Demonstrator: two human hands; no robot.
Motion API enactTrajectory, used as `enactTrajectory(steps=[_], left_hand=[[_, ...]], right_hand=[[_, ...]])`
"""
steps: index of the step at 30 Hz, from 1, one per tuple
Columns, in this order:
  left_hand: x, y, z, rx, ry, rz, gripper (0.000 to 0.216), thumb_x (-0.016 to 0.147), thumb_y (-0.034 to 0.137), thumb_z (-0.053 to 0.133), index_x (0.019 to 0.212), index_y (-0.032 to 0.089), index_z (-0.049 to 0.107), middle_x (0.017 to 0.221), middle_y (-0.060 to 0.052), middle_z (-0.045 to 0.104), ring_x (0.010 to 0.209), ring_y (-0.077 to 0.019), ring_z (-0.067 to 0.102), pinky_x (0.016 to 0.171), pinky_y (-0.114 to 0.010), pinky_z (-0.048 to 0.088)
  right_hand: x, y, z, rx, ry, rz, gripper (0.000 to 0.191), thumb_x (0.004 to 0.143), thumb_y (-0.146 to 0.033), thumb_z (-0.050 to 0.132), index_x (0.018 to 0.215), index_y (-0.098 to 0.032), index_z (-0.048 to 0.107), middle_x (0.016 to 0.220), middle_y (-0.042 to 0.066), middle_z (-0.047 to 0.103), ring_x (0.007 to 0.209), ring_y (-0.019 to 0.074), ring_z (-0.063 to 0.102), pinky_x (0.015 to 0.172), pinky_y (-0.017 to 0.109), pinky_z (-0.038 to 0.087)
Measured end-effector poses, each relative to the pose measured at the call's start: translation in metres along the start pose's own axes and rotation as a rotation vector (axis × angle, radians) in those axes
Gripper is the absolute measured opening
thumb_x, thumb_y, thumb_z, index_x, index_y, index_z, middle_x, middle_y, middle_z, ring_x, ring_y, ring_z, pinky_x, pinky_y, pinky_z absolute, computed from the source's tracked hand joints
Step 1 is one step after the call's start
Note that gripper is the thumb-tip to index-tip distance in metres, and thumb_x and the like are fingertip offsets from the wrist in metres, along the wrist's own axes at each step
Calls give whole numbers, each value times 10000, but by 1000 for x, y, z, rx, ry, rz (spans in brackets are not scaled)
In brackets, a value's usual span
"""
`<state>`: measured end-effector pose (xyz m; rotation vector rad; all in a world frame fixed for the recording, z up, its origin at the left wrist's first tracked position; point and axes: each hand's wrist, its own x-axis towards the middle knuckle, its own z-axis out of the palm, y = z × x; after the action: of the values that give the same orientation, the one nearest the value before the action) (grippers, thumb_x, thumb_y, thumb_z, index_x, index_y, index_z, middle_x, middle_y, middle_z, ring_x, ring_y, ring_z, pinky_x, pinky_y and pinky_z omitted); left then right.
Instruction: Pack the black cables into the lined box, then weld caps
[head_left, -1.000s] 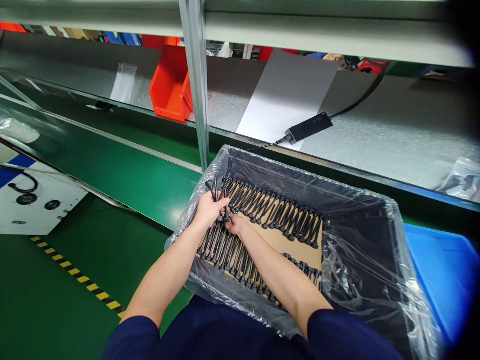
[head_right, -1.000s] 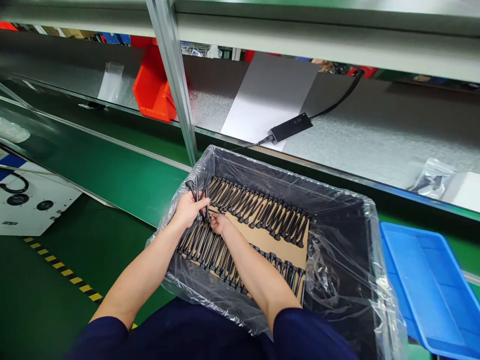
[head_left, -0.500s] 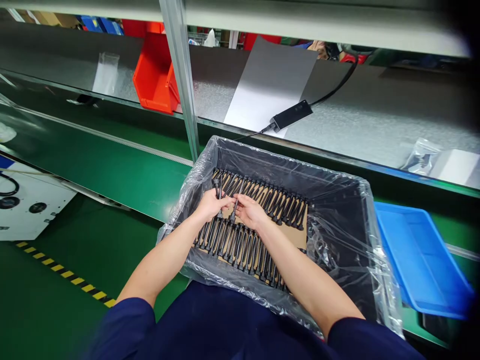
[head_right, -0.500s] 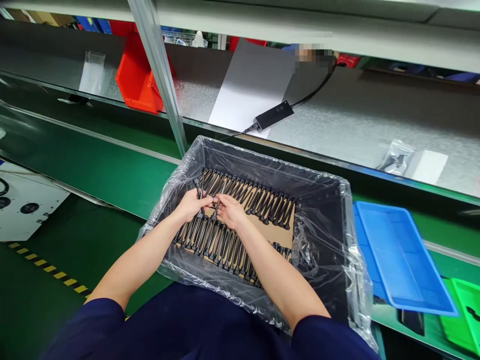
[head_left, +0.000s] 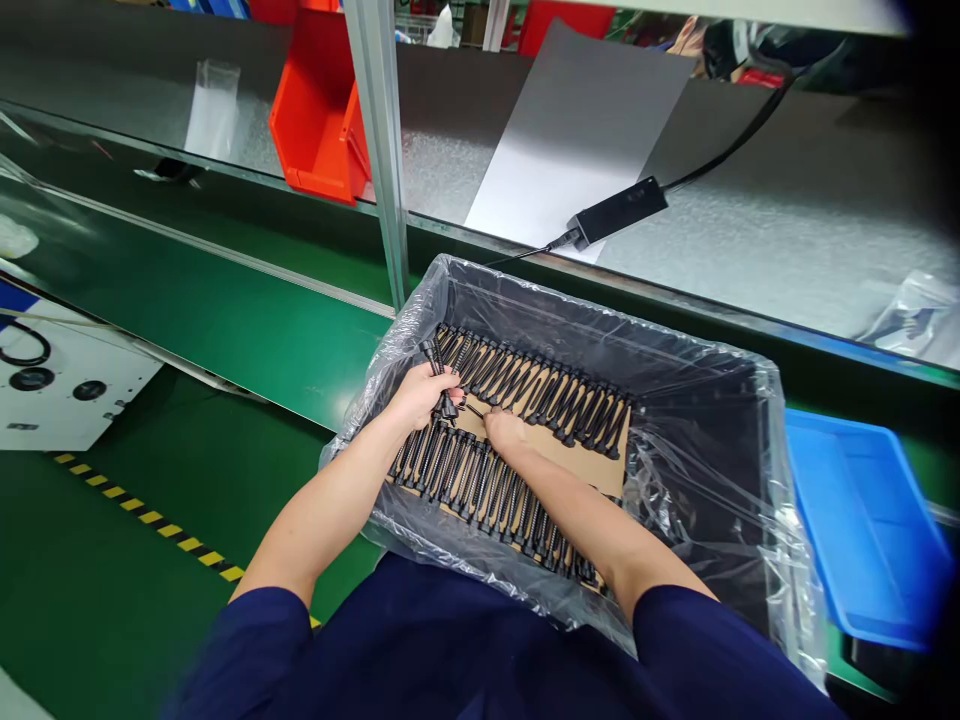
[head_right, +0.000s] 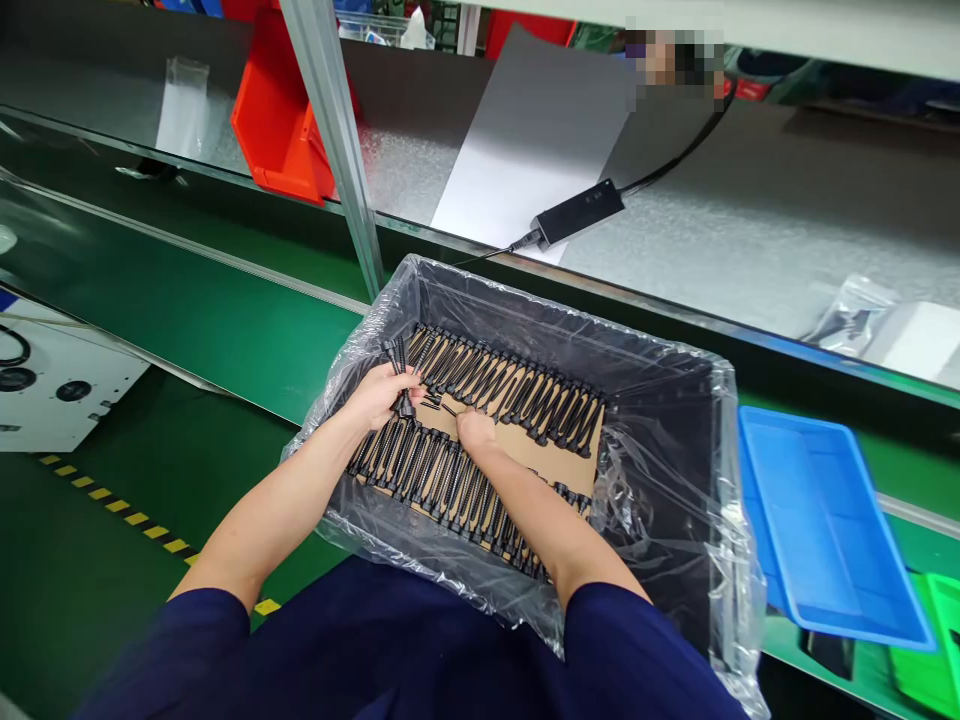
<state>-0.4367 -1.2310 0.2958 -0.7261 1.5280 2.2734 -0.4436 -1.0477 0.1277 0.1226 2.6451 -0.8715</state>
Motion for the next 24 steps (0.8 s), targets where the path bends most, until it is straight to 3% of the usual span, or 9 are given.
enactTrajectory(steps=[4, 9, 13, 16, 19, 24], left_hand=[[0, -1, -1, 38, -12, 37, 226, 662, 143, 744, 802, 132, 567, 592, -14, 618, 519, -117, 607, 533, -245, 508], [-1, -6, 0, 67, -86, 51, 225, 665, 177, 760, 733, 129, 551, 583, -29, 634, 511, -111, 595, 534, -245, 501], [-1, -17, 2, 113, -103, 48, 255, 655, 223, 784, 736, 130, 561, 603, -33, 650, 530, -112, 605, 555, -251, 502], [-1, -27, 4, 179, -182, 67, 289, 627, 269, 809, 711, 126, 571, 592, -17, 639, 533, -109, 599, 564, -245, 491], [-2, -36, 9, 188, -236, 71, 299, 632, 322, 803, 699, 124, 590, 586, -8, 626, 522, -101, 574, 571, -245, 482], [0, -29, 13, -75, -16, 166, 246, 750, 351, 702, 779, 125, 609, 741, -52, 669, 671, -117, 611, 676, -262, 498]], right_hand=[[-4, 5, -1, -13, 31, -54, 207, 775, 16, 560, 669, -158, 596, 916, 133, 613, 1055, 233, 553, 906, 333, 433], [-11, -2, -25, 43, 81, -54, 81, 831, -154, 612, 752, -172, 622, 948, 98, 628, 936, 199, 578, 749, 250, 454], [-32, -33, -51, 695, -90, -41, 280, 888, -426, 535, 852, -178, 661, 812, 45, 644, 628, 123, 559, 491, 199, 405], [-55, -63, -61, 1069, -193, -80, 360, 794, -518, 634, 888, -172, 668, 810, 35, 661, 584, 100, 549, 436, 177, 384], [-69, -82, -65, 1185, -164, -14, 328, 698, -458, 758, 771, -158, 650, 672, 11, 633, 573, 93, 552, 420, 145, 367], [-54, -67, -71, 1522, 31, 116, 168, 808, -313, 705, 799, -179, 605, 610, -39, 565, 520, 58, 528, 455, 124, 452]])
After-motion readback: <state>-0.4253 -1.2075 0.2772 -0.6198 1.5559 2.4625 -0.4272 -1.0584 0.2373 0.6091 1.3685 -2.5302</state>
